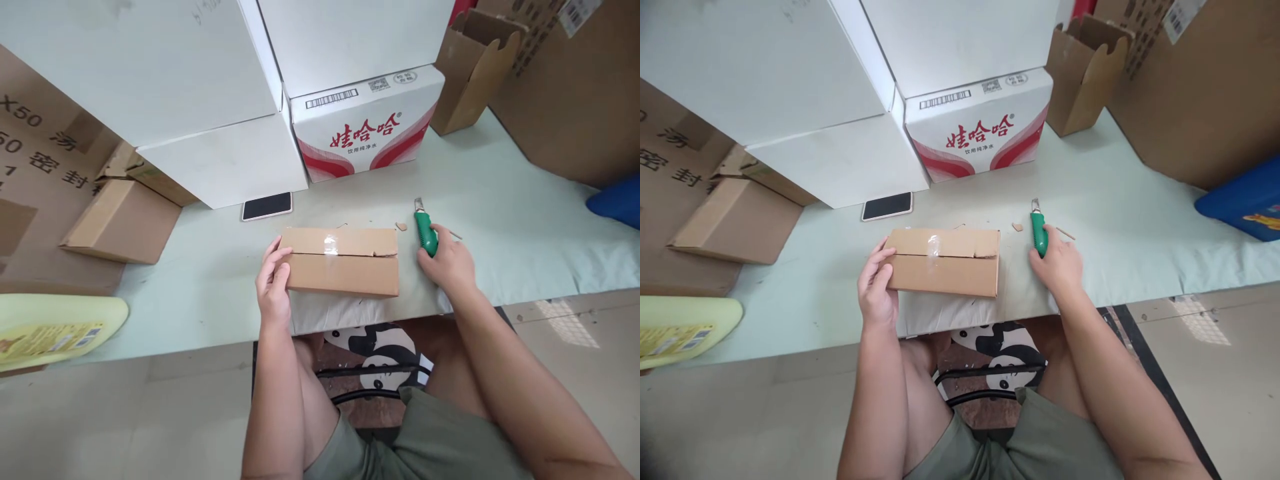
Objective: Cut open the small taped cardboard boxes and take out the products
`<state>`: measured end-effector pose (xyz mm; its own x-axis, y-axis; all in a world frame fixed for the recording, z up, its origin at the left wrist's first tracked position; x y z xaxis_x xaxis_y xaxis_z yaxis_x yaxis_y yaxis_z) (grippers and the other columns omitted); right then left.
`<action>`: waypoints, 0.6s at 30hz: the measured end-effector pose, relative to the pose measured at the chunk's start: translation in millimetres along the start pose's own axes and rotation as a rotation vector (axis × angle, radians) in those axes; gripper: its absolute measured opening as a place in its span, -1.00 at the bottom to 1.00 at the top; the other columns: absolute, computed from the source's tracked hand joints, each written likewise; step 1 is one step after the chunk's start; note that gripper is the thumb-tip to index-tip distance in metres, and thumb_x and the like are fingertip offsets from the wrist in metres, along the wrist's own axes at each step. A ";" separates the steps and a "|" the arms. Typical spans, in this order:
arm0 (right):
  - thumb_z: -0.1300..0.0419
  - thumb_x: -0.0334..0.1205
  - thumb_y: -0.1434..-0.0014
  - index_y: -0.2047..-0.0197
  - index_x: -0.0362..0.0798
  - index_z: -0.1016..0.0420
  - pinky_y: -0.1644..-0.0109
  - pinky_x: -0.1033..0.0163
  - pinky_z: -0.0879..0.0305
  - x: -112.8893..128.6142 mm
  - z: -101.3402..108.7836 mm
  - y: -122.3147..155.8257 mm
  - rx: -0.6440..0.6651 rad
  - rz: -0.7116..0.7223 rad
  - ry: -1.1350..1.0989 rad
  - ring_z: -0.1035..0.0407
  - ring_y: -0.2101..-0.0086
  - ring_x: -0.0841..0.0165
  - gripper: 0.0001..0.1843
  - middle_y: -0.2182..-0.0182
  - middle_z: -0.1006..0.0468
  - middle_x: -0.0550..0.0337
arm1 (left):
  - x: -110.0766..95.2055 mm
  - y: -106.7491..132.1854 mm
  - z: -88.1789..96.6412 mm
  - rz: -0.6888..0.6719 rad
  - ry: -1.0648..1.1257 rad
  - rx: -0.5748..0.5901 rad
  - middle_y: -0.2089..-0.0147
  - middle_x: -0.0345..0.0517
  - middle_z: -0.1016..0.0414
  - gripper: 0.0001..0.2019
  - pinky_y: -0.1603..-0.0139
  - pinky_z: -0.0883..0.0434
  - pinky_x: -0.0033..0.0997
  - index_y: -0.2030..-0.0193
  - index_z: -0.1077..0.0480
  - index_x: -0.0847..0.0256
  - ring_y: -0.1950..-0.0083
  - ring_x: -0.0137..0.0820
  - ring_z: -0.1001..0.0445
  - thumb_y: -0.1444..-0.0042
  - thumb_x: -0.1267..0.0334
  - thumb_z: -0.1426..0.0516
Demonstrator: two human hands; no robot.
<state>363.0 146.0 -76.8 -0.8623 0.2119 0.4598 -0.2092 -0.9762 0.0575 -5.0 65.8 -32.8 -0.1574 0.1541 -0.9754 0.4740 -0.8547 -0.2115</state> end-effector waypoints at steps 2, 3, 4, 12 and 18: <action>-0.16 -0.08 -0.16 -0.30 0.03 -0.42 0.19 0.06 -0.31 -1.5 4.7 -0.8 -0.008 -0.098 -0.250 -0.39 0.30 0.12 -0.36 0.34 -0.53 0.06 | 0.8 -1.7 -1.9 -0.005 0.002 0.002 -0.38 0.03 -0.52 -0.71 -0.50 -0.29 0.10 0.14 -0.64 0.07 -0.51 0.04 -0.35 -0.09 -0.02 -0.28; -0.14 -0.06 -0.16 -0.26 0.08 -0.42 0.27 0.13 -0.26 -2.3 6.9 -1.0 -0.032 -0.149 -0.460 -0.33 0.38 0.20 -0.41 0.41 -0.46 0.16 | 0.8 -2.1 -2.1 -0.010 0.004 0.001 -0.37 0.03 -0.52 -0.70 -0.50 -0.29 0.10 0.14 -0.64 0.07 -0.50 0.05 -0.36 -0.09 -0.03 -0.28; -0.13 -0.03 -0.15 -0.19 0.13 -0.41 0.34 0.19 -0.20 -2.3 8.2 -0.9 -0.055 -0.185 -0.715 -0.27 0.44 0.27 -0.47 0.47 -0.38 0.25 | 0.5 -2.1 -2.2 -0.015 0.005 0.001 -0.37 0.03 -0.52 -0.70 -0.49 -0.30 0.10 0.14 -0.64 0.07 -0.50 0.04 -0.36 -0.09 -0.03 -0.28; -0.38 -0.34 0.14 0.16 0.24 -0.27 0.50 0.34 0.05 27.1 26.4 21.5 0.120 0.048 -1.692 0.09 0.64 0.50 -0.48 0.60 -0.13 0.52 | 1.5 -1.8 -2.8 -0.032 0.009 0.015 -0.39 0.01 -0.50 -0.70 -0.48 -0.32 0.09 0.12 -0.64 0.06 -0.49 0.03 -0.37 -0.11 -0.04 -0.28; -0.37 -0.37 0.14 0.06 0.27 -0.28 0.49 0.34 -0.04 37.5 44.6 34.5 0.034 0.192 -1.588 -0.09 0.60 0.47 -0.40 0.55 -0.26 0.52 | 6.2 -7.7 -11.4 -0.067 0.019 0.042 -0.38 -0.02 -0.51 -0.71 -0.50 -0.31 0.13 0.11 -0.64 0.04 -0.47 0.02 -0.39 -0.15 -0.04 -0.26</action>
<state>344.0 118.1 -18.1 0.4632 -0.1484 0.8738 -0.1305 -0.9866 -0.0984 0.2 79.0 -37.9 -0.1713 0.2204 -0.9603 0.4263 -0.8621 -0.2739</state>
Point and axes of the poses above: each hand's wrist, its own y-axis away from the middle knuckle, its own z-axis out of the back of the hand, x = y × z, the point moved 6 cm from there along -y, towards the middle knuckle
